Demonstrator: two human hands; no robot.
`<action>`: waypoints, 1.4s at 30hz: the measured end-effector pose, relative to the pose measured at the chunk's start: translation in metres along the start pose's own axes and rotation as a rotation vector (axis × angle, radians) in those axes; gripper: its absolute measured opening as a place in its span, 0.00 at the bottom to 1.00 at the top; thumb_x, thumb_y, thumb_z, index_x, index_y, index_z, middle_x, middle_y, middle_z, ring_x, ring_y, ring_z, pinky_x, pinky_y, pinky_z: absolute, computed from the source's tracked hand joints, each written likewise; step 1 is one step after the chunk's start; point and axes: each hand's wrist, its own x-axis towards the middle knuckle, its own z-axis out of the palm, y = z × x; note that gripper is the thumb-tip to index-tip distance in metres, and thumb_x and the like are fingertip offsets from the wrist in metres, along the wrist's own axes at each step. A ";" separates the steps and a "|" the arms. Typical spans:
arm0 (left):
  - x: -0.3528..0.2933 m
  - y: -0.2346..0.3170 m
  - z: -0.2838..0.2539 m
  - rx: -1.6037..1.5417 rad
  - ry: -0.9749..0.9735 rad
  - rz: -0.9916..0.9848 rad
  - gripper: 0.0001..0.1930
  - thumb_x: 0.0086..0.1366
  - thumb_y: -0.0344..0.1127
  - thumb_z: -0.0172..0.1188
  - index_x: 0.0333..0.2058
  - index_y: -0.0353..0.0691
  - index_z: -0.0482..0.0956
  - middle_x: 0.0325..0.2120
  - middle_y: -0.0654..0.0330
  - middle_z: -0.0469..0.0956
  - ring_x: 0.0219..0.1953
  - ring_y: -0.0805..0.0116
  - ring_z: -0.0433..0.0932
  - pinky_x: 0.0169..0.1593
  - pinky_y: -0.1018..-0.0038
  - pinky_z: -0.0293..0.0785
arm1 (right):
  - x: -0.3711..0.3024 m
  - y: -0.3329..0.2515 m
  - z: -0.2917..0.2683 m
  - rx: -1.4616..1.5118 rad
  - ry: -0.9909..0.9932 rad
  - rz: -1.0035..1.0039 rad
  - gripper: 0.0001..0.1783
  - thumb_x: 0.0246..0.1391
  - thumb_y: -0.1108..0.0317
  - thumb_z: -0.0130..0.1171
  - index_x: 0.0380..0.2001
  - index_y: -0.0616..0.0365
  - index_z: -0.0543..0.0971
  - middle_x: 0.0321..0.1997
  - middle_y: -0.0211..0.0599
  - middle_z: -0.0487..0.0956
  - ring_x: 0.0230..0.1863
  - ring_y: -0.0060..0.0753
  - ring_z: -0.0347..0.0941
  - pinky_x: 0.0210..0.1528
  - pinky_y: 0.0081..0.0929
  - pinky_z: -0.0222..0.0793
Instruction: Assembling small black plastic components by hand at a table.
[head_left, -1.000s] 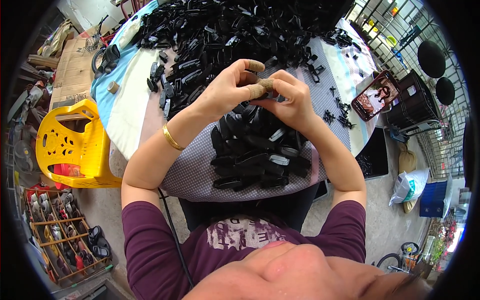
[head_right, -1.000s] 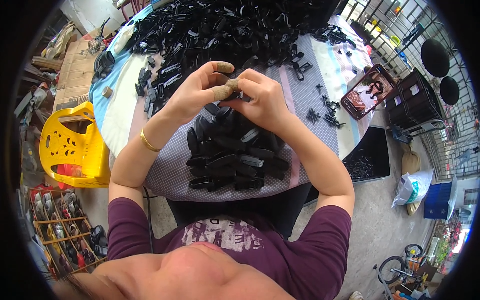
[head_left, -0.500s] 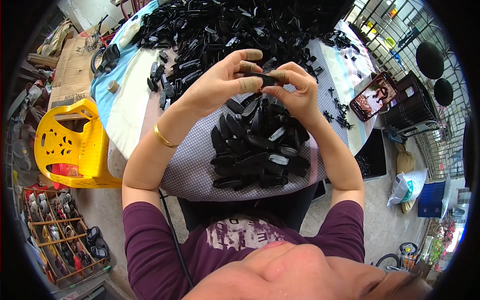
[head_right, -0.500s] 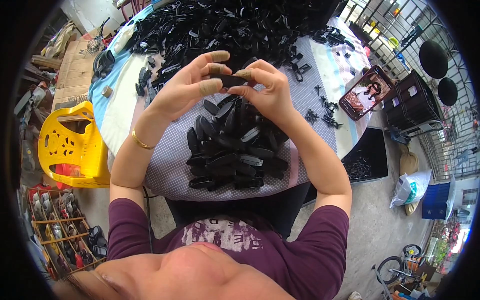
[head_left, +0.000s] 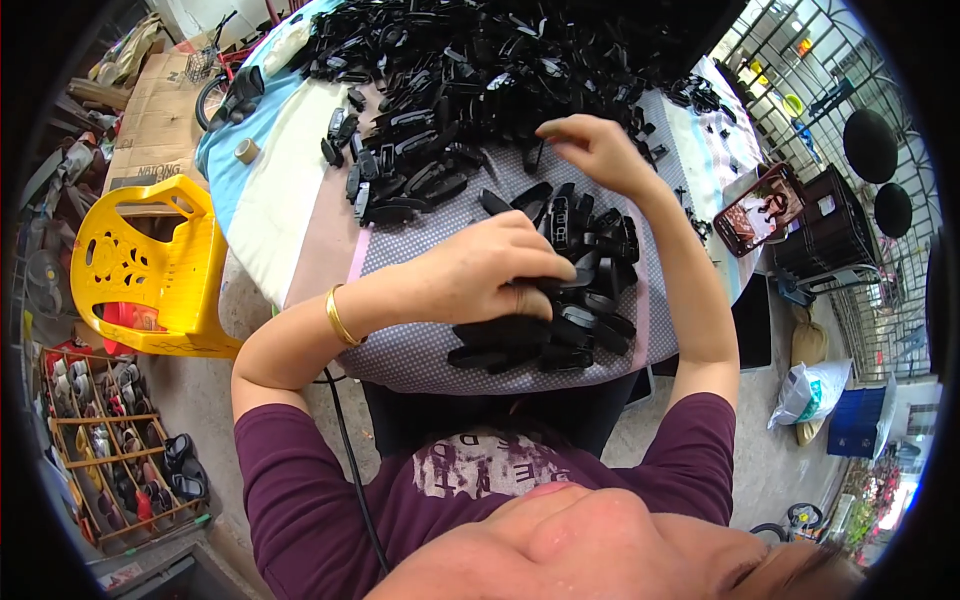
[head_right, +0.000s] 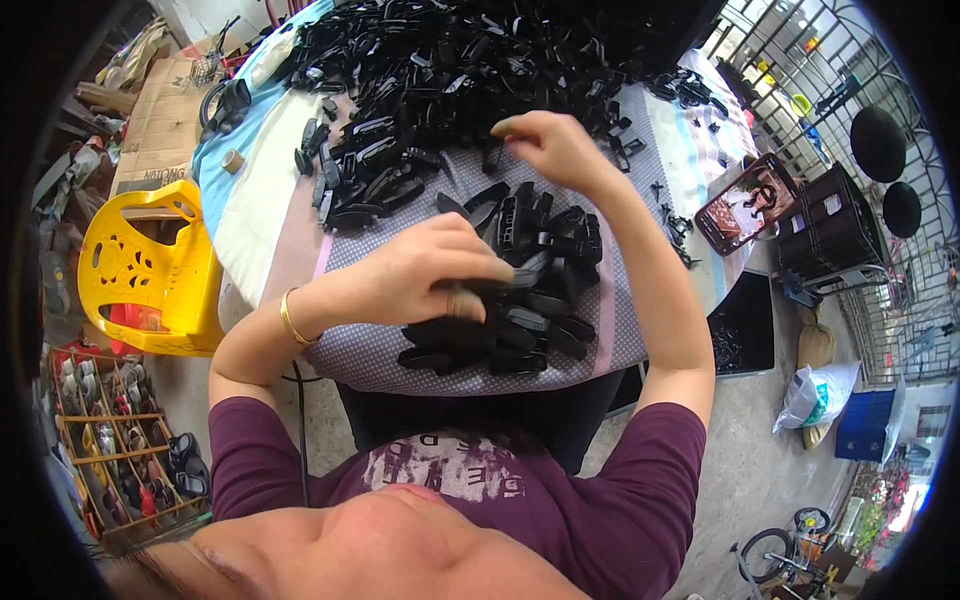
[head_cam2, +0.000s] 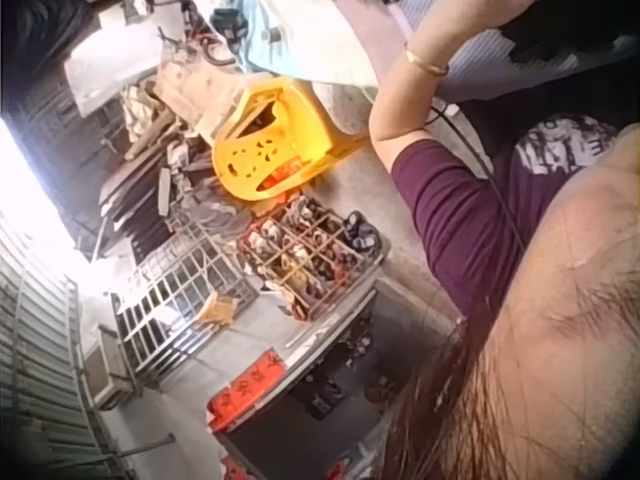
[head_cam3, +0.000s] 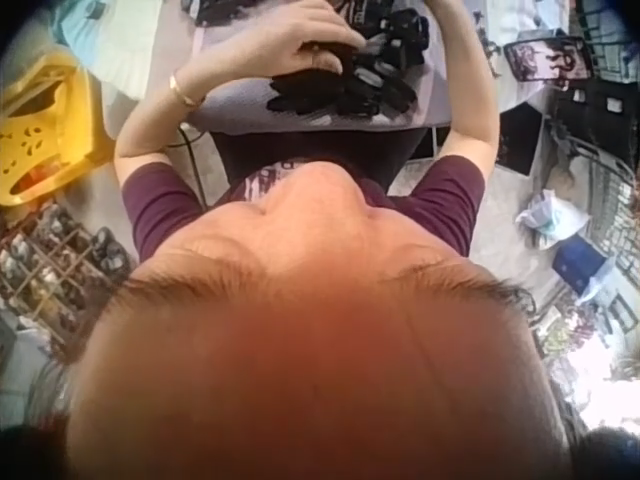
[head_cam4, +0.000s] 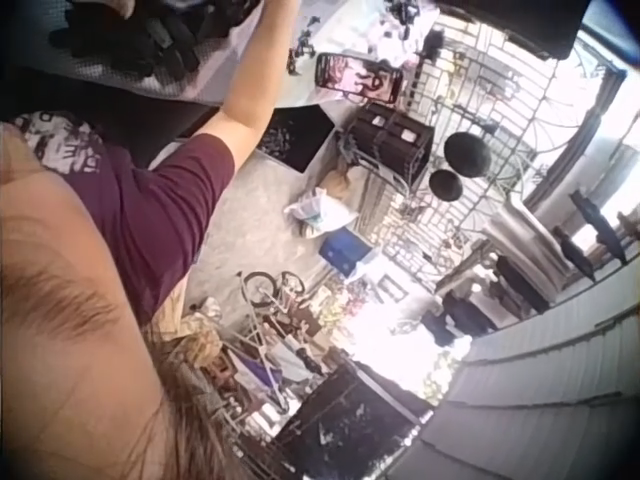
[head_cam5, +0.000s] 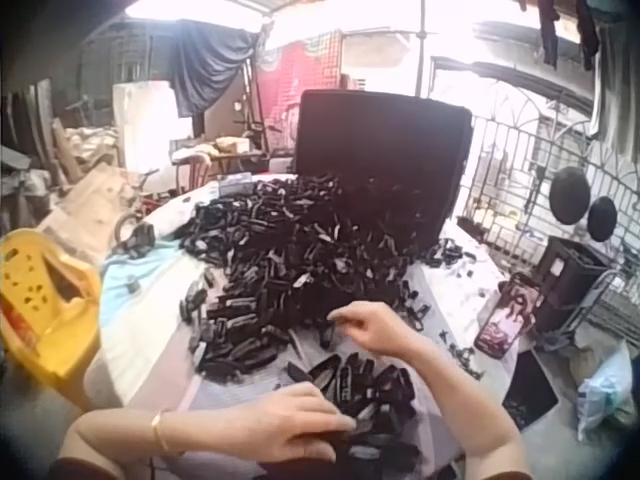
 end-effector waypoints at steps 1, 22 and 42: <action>0.000 0.002 -0.003 0.001 0.006 -0.008 0.17 0.48 0.37 0.66 0.38 0.39 0.78 0.31 0.59 0.76 0.37 0.61 0.72 0.43 0.69 0.68 | 0.001 -0.003 0.008 -0.089 -0.054 -0.069 0.14 0.47 0.71 0.59 0.40 0.60 0.78 0.30 0.36 0.78 0.34 0.26 0.74 0.36 0.21 0.68; 0.023 -0.066 -0.033 0.081 0.445 -0.544 0.07 0.54 0.28 0.57 0.32 0.32 0.77 0.27 0.57 0.77 0.32 0.67 0.75 0.41 0.77 0.69 | -0.007 -0.023 0.020 0.762 0.044 0.335 0.14 0.55 0.72 0.52 0.46 0.63 0.73 0.35 0.32 0.78 0.37 0.22 0.75 0.37 0.19 0.73; 0.022 -0.071 -0.007 -1.113 0.662 -0.429 0.16 0.62 0.29 0.53 0.48 0.32 0.70 0.42 0.57 0.74 0.43 0.70 0.75 0.50 0.74 0.72 | -0.017 -0.065 0.031 -0.213 0.486 -0.215 0.08 0.48 0.74 0.58 0.34 0.63 0.78 0.28 0.39 0.76 0.23 0.27 0.72 0.24 0.21 0.67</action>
